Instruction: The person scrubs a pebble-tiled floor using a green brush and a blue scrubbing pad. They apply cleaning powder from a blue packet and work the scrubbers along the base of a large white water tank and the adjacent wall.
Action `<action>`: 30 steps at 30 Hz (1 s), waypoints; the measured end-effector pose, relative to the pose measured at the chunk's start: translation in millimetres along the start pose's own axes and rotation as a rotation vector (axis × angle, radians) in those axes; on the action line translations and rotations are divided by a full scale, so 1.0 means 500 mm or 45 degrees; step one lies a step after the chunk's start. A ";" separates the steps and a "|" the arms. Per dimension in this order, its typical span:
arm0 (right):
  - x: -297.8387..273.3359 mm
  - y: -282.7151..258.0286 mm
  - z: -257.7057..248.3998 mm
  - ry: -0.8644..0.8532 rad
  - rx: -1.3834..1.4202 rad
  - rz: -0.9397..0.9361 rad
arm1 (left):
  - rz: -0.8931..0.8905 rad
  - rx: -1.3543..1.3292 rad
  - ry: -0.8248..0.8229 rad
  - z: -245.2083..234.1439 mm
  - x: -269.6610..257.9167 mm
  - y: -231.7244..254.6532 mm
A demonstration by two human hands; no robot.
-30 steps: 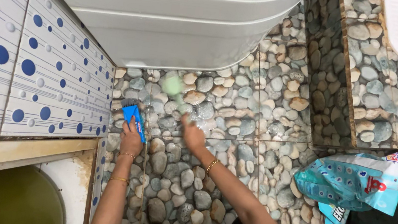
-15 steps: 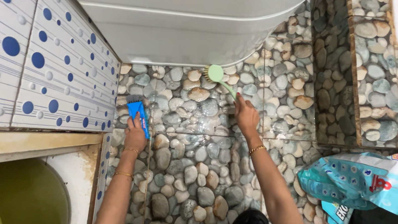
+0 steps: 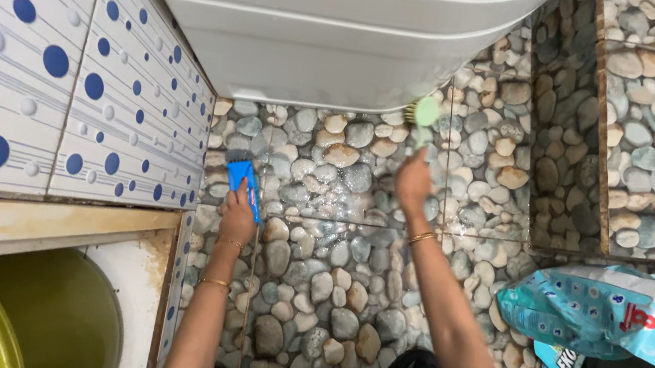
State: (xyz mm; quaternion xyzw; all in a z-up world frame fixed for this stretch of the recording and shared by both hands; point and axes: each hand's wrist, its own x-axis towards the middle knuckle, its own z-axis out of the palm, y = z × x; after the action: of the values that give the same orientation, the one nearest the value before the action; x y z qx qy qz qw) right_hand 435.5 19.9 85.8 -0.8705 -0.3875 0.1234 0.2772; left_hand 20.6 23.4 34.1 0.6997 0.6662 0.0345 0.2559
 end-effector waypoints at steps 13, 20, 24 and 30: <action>-0.246 -0.287 0.299 -0.331 -0.051 -0.667 | 0.290 -0.226 0.378 -0.087 -0.052 0.020; -0.270 -0.393 0.236 -0.453 0.043 -0.961 | 0.245 -0.331 0.581 -0.200 -0.056 0.040; -0.302 -0.274 0.182 -0.715 0.025 -1.221 | 0.233 -0.434 0.562 -0.215 -0.042 0.041; -0.146 -0.112 0.129 -0.617 -0.305 -0.854 | 0.144 -0.386 0.540 -0.201 -0.044 0.040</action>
State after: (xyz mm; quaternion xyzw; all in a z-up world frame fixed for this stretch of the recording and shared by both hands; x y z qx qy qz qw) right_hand 325.1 21.4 65.7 -0.6682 -0.7145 0.1815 0.1001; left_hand -2.8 34.3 135.7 0.6667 0.6519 0.2940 0.2101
